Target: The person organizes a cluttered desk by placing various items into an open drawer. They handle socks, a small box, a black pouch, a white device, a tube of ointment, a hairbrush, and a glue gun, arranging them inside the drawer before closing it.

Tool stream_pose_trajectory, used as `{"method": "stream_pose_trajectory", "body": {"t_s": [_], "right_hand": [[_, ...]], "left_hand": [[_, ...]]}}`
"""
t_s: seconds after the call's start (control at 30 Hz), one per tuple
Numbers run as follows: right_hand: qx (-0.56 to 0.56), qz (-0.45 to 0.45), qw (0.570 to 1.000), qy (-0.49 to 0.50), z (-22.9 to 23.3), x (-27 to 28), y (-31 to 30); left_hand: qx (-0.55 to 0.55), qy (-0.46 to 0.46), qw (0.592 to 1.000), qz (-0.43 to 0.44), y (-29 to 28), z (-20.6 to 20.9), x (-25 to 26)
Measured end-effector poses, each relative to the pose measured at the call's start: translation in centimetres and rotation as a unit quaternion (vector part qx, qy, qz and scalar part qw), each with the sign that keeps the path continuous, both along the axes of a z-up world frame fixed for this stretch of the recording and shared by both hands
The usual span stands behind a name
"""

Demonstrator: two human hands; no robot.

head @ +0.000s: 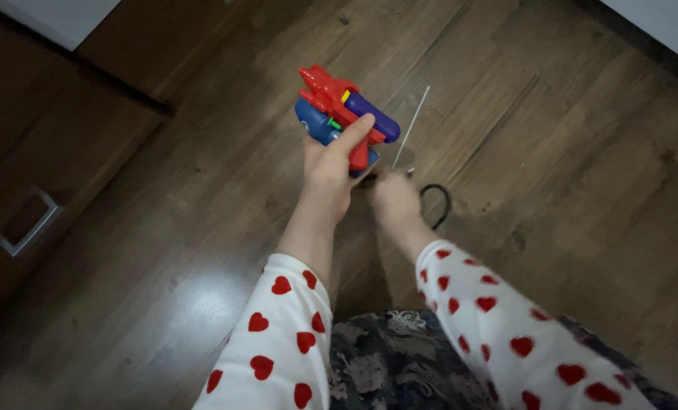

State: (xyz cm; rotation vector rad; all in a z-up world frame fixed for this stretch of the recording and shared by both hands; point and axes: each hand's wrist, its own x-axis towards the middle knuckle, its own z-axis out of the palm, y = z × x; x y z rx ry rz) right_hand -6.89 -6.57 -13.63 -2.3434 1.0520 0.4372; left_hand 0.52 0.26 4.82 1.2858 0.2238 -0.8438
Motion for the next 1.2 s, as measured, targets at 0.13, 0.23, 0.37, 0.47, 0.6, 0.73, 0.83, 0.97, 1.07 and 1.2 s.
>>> {"method": "stream_pose_trajectory", "body": {"t_s": [0.13, 0.23, 0.37, 0.47, 0.6, 0.73, 0.83, 0.97, 1.07, 1.2], "right_hand": [[-0.018, -0.204, 0.976, -0.071, -1.7, 1.0, -6.3], [-0.069, -0.227, 0.969, -0.063, -3.7, 1.6, -9.0], [-0.094, -0.199, 0.973, -0.069, -1.5, 2.6, -8.0], [-0.114, -0.183, 0.973, -0.081, -1.5, 3.0, -7.3], [-0.155, -0.152, 0.975, -0.052, -2.2, 3.5, -6.7], [-0.171, -0.024, 0.985, -0.016, -2.9, 2.3, -7.2], [-0.186, 0.033, 0.982, 0.017, -4.4, 2.5, -8.4], [-0.179, 0.074, 0.981, 0.026, -3.6, 2.0, -8.3], [-0.151, 0.059, 0.987, 0.008, -0.2, 0.6, -6.5], [-0.21, 0.033, 0.977, -0.033, -0.6, -3.1, -6.2]], "left_hand": [[0.015, -0.016, 1.0, -0.008, 0.2, -1.4, 0.7], [0.033, -0.022, 0.999, 0.005, 0.5, -2.3, 1.1], [0.035, -0.05, 0.998, -0.002, 0.9, -2.3, 1.1], [0.029, -0.061, 0.998, -0.014, 1.2, -1.7, 1.1], [0.029, -0.055, 0.998, -0.026, 1.0, -2.1, 1.6], [0.036, -0.052, 0.998, -0.019, 1.4, -3.0, 1.8], [0.037, -0.062, 0.997, -0.018, 1.4, -2.9, 1.7], [0.045, -0.079, 0.996, 0.016, 1.6, -3.9, 2.4], [0.049, -0.096, 0.993, 0.042, 2.2, -5.3, 3.9], [0.138, -0.147, 0.978, 0.055, 3.1, -8.2, 5.7]]}}
